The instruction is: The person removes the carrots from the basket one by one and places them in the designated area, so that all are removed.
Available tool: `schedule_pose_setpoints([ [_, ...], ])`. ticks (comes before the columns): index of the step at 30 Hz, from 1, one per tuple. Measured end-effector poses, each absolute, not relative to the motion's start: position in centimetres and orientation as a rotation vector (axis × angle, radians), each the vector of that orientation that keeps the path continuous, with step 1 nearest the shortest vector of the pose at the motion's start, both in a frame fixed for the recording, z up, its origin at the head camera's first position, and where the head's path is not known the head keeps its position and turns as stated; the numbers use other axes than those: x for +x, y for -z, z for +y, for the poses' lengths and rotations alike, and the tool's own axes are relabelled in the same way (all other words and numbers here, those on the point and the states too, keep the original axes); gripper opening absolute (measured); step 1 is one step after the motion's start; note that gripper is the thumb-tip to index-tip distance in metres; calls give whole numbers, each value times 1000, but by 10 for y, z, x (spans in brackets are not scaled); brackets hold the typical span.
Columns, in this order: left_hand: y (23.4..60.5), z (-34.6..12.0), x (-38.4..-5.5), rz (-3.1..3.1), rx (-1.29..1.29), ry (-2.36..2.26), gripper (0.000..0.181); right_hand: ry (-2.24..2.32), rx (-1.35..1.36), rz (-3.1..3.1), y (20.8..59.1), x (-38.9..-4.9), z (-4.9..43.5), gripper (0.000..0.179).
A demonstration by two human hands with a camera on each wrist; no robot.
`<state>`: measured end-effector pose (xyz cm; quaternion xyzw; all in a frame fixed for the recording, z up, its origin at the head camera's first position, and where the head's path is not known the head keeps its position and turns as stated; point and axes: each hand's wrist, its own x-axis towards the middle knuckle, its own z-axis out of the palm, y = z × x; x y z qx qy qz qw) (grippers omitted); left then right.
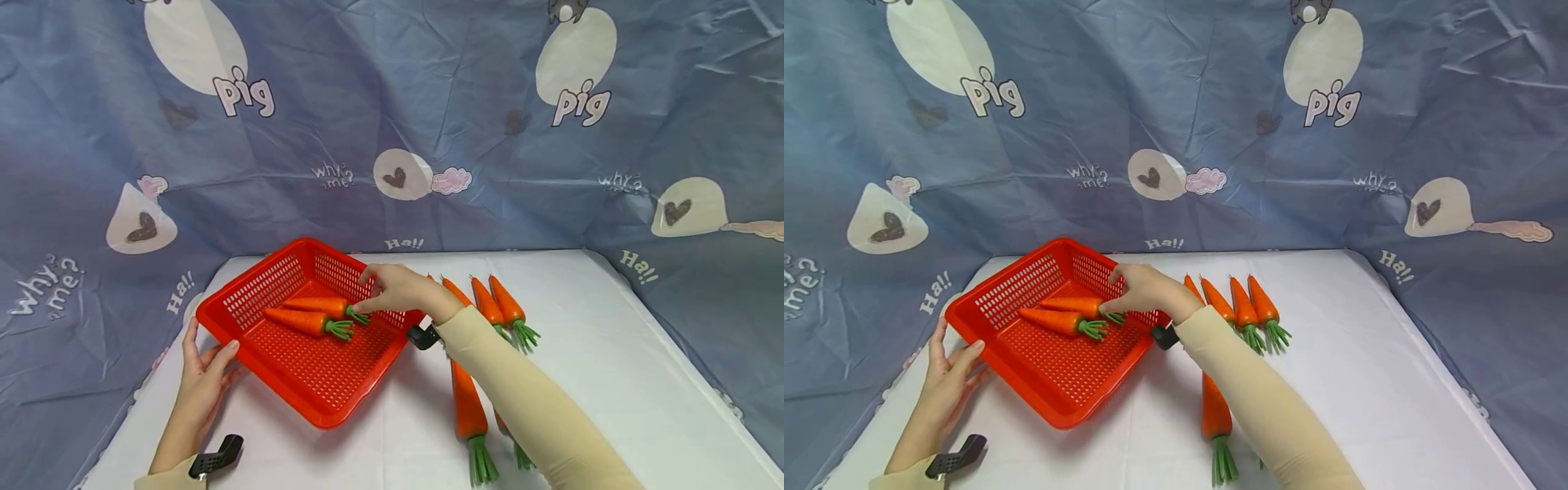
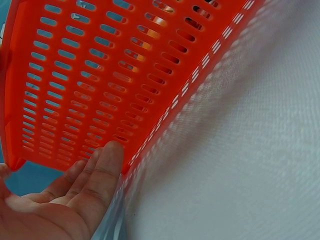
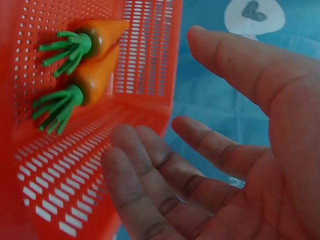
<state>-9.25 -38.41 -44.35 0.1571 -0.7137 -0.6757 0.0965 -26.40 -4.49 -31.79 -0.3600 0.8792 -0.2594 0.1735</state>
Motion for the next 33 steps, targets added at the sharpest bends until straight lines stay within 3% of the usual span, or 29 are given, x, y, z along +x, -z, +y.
schedule_pose_setpoints([
  [10,443,-386,-92,-2118,471,2006,95,736,-1020,2431,332,-272,-85,53],
  [17,444,-387,-93,-2118,463,2008,95,733,-1004,2381,340,-273,-107,59],
  [33,442,-383,-94,-2121,515,1984,96,604,-910,2417,354,-271,-132,56],
])
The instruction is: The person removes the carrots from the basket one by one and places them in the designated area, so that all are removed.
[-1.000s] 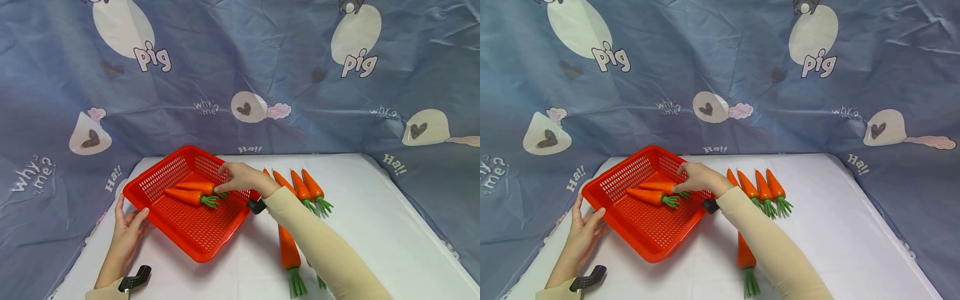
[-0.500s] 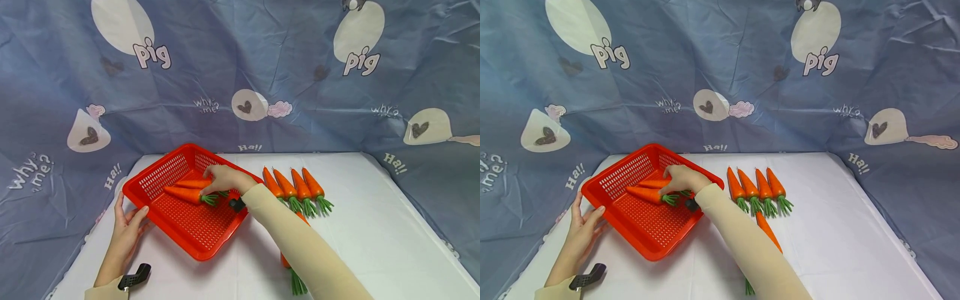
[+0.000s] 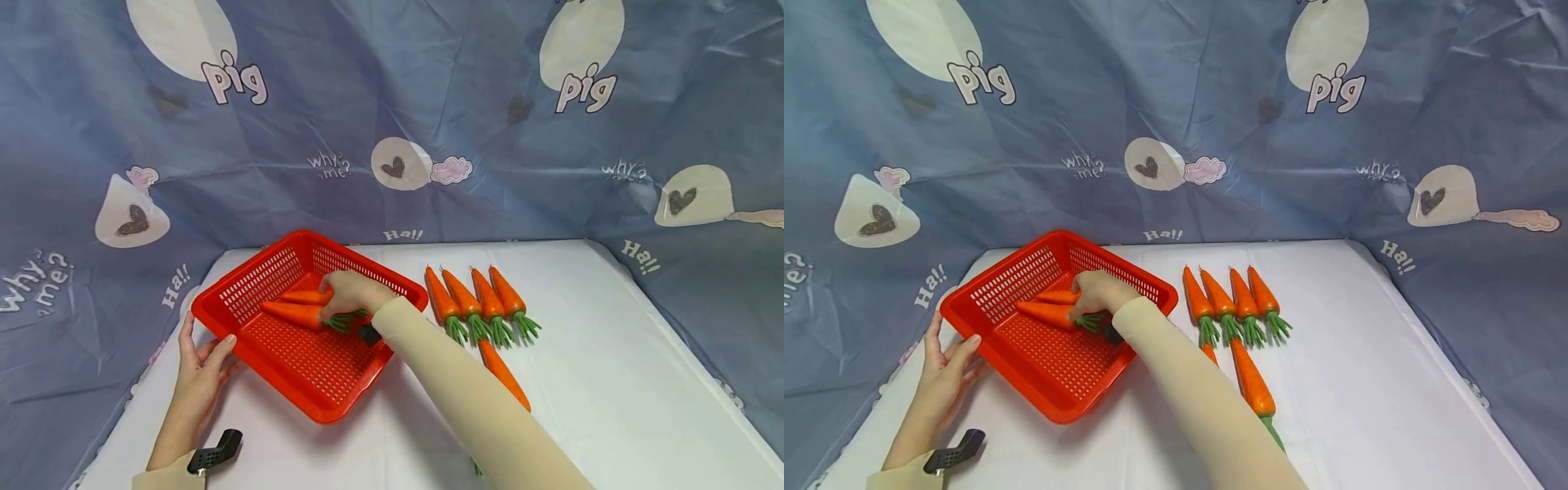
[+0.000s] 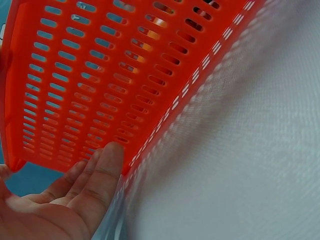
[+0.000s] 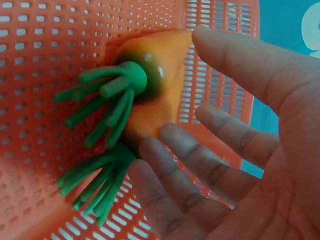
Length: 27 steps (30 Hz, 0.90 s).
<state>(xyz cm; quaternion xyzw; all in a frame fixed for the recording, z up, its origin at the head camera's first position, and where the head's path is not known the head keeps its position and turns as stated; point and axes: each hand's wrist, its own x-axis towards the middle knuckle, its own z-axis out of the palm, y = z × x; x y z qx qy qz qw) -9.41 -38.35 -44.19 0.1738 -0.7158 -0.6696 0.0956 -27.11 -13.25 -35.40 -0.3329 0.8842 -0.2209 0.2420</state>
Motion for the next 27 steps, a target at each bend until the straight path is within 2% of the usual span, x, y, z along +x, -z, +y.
schedule_pose_setpoints([
  [14,441,-384,-95,-2096,489,1995,96,500,-862,2465,363,-261,-150,54],
  [21,442,-385,-94,-2078,459,2014,95,519,-865,2472,369,-255,-156,25],
  [27,443,-386,-96,-2081,458,2013,95,538,-822,2472,374,-251,-159,25],
])
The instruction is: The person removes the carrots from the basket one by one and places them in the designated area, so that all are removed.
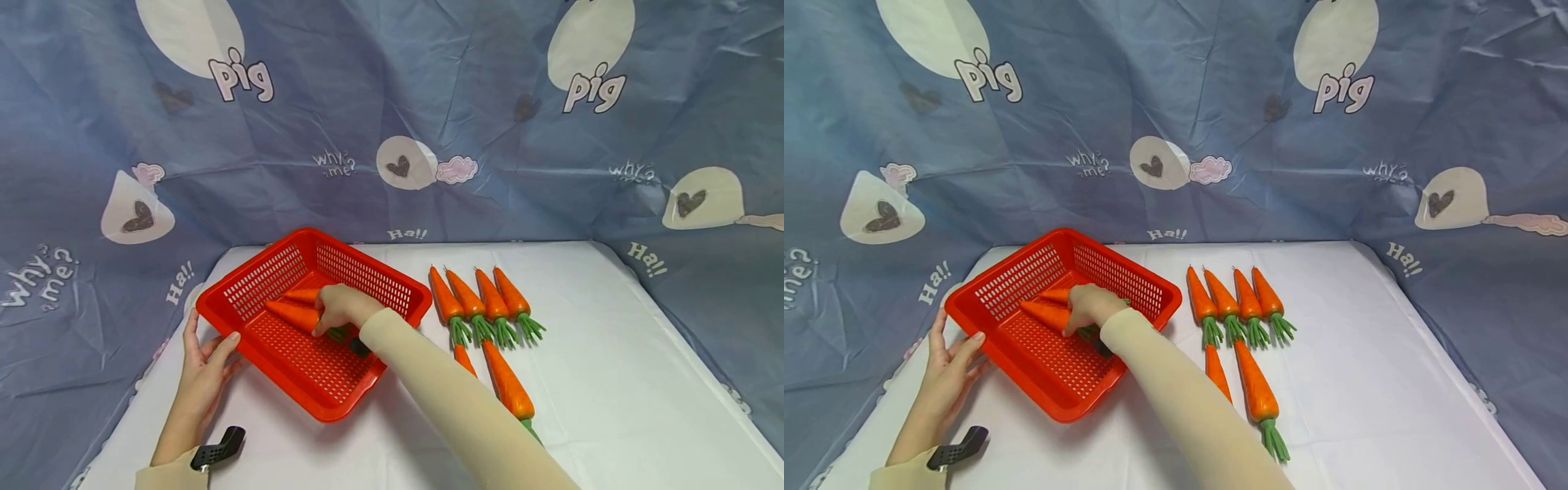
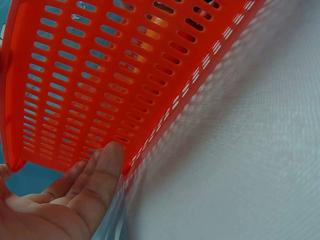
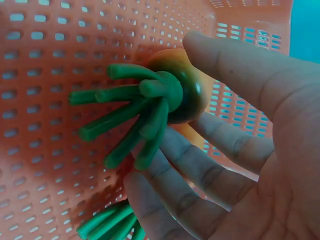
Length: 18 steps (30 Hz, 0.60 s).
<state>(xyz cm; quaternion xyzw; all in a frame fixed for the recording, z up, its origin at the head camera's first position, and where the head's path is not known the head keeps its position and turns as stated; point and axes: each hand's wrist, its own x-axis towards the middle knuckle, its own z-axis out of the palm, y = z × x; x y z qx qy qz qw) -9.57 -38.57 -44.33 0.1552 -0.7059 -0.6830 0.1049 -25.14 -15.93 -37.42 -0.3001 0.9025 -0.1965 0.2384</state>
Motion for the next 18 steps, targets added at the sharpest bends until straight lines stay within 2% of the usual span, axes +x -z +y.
schedule_pose_setpoints([
  [13,442,-385,-93,-2088,457,2009,95,559,-752,2437,374,-247,-168,19],
  [16,442,-385,-93,-2083,460,2017,95,574,-717,2422,375,-248,-168,28],
  [18,442,-385,-94,-2082,466,2015,95,583,-701,2413,376,-249,-167,47],
])
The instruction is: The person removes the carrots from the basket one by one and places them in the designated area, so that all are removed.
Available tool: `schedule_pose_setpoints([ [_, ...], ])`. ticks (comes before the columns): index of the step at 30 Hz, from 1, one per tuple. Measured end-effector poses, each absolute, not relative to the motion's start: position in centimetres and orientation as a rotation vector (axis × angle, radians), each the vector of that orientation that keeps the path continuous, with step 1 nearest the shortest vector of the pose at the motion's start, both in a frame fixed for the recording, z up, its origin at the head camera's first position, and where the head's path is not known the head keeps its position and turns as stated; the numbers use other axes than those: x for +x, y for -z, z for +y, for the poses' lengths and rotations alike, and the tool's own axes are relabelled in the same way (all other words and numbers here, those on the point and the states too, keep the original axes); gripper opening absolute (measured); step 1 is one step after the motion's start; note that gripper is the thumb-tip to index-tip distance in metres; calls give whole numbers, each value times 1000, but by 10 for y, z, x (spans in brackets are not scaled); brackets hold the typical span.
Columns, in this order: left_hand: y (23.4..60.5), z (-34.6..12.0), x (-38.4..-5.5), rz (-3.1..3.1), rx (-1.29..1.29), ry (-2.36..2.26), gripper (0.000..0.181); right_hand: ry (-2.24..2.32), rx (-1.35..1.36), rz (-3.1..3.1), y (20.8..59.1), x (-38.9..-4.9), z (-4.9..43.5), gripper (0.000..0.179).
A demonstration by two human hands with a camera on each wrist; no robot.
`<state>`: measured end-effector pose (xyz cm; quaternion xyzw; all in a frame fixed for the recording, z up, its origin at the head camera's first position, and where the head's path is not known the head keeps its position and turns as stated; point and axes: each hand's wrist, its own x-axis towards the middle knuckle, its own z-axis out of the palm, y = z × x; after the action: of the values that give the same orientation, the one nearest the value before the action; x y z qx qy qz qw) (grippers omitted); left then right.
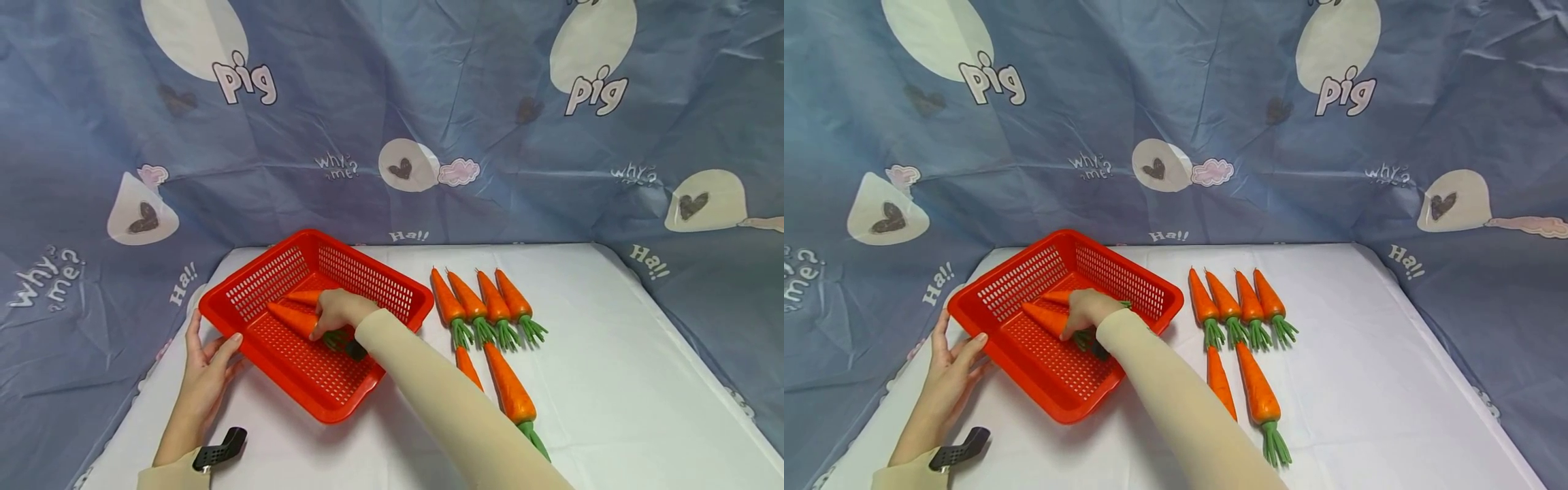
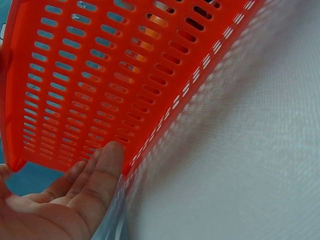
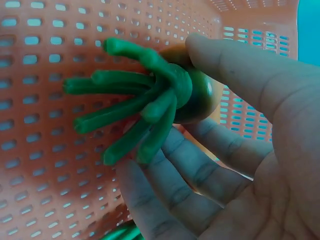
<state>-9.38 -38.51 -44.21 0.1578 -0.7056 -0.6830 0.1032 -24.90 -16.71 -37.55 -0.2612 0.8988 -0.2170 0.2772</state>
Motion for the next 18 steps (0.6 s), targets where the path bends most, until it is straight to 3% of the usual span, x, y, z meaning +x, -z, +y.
schedule_pose_setpoints([
  [5,443,-385,-95,-2077,463,2021,96,589,-728,2390,378,-251,-165,92],
  [18,443,-385,-95,-2068,437,2018,96,612,-773,2313,381,-257,-166,97],
])
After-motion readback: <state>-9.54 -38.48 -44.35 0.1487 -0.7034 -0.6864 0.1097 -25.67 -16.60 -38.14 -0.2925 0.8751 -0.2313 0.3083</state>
